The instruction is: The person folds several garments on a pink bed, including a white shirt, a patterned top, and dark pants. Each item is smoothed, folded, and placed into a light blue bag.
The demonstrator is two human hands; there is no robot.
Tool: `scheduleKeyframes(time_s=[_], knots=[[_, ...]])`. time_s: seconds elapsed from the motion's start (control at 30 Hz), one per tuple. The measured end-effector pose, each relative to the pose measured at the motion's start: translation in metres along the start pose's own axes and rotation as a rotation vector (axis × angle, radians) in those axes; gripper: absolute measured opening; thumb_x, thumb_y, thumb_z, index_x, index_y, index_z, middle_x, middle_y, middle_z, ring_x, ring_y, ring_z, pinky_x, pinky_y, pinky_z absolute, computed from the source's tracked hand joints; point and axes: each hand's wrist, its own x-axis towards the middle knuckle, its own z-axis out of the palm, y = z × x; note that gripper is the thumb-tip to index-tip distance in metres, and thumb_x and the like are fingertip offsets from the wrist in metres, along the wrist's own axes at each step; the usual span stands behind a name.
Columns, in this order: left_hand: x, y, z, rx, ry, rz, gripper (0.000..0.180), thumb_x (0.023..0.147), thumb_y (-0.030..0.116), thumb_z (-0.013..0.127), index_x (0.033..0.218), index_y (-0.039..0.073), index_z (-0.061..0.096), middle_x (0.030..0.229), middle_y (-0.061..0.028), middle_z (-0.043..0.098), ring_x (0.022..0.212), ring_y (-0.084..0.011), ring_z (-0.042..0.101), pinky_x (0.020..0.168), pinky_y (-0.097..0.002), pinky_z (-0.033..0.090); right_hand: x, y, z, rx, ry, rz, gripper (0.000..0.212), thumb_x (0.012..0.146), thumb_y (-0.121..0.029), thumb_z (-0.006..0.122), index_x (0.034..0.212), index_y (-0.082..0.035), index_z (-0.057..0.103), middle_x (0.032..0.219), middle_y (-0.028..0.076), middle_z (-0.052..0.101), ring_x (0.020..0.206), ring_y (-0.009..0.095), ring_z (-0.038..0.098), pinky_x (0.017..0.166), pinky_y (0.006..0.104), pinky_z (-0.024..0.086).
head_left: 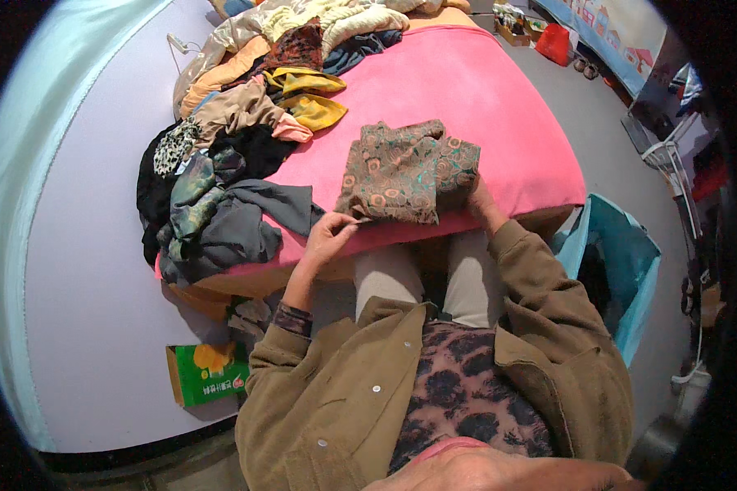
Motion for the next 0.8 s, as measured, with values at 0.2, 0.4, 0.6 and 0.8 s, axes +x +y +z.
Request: scheduleKeyframes(time_s=[0.2,0.4,0.6,0.8], knots=[[-0.006,0.043,0.033,0.279,0.416,0.281,0.035,0.078,0.013,0.077,0.11,0.005,0.066,0.11,-0.0127,0.063,0.098,-0.0289,0.061,0.087,-0.0371,0.05,-0.047,-0.046,0.017,0.24,-0.041,0.211,0.053,0.101,-0.051,0.048,0.125,-0.005,0.061,0.116,0.009,0.066,0.105,0.022,0.064,0.093,0.0402,0.054],[0.022,0.089,0.109,0.252,0.211,0.419,0.063,0.075,0.022,0.079,0.131,0.008,0.053,0.133,-0.019,0.051,0.126,-0.0382,0.049,0.107,-0.0468,0.039,-0.08,-0.018,0.042,-0.1,-0.09,0.233,0.045,0.1,-0.039,0.057,0.13,-0.005,0.056,0.112,0.007,0.066,0.095,0.018,0.065,0.082,0.0343,0.055],[0.022,0.068,0.144,0.405,0.103,0.285,0.076,0.072,0.019,0.075,0.139,0.008,0.042,0.15,-0.0227,0.036,0.138,-0.0428,0.036,0.114,-0.0516,0.03,-0.116,0.015,0.022,-0.581,-0.278,0.303,0.028,0.103,-0.028,0.052,0.118,-0.006,0.059,0.087,-0.002,0.06,0.074,0.009,0.058,0.063,0.0248,0.048],[0.007,0.039,0.136,0.32,0.275,0.383,0.031,0.077,0.002,0.063,0.108,0.004,0.06,0.118,-0.0164,0.062,0.108,-0.031,0.062,0.091,-0.0419,0.051,-0.143,0.005,0.024,-0.611,-0.522,0.436,0.023,0.098,-0.018,0.054,0.115,-0.006,0.066,0.09,-0.002,0.065,0.079,0.009,0.059,0.069,0.0276,0.051]])
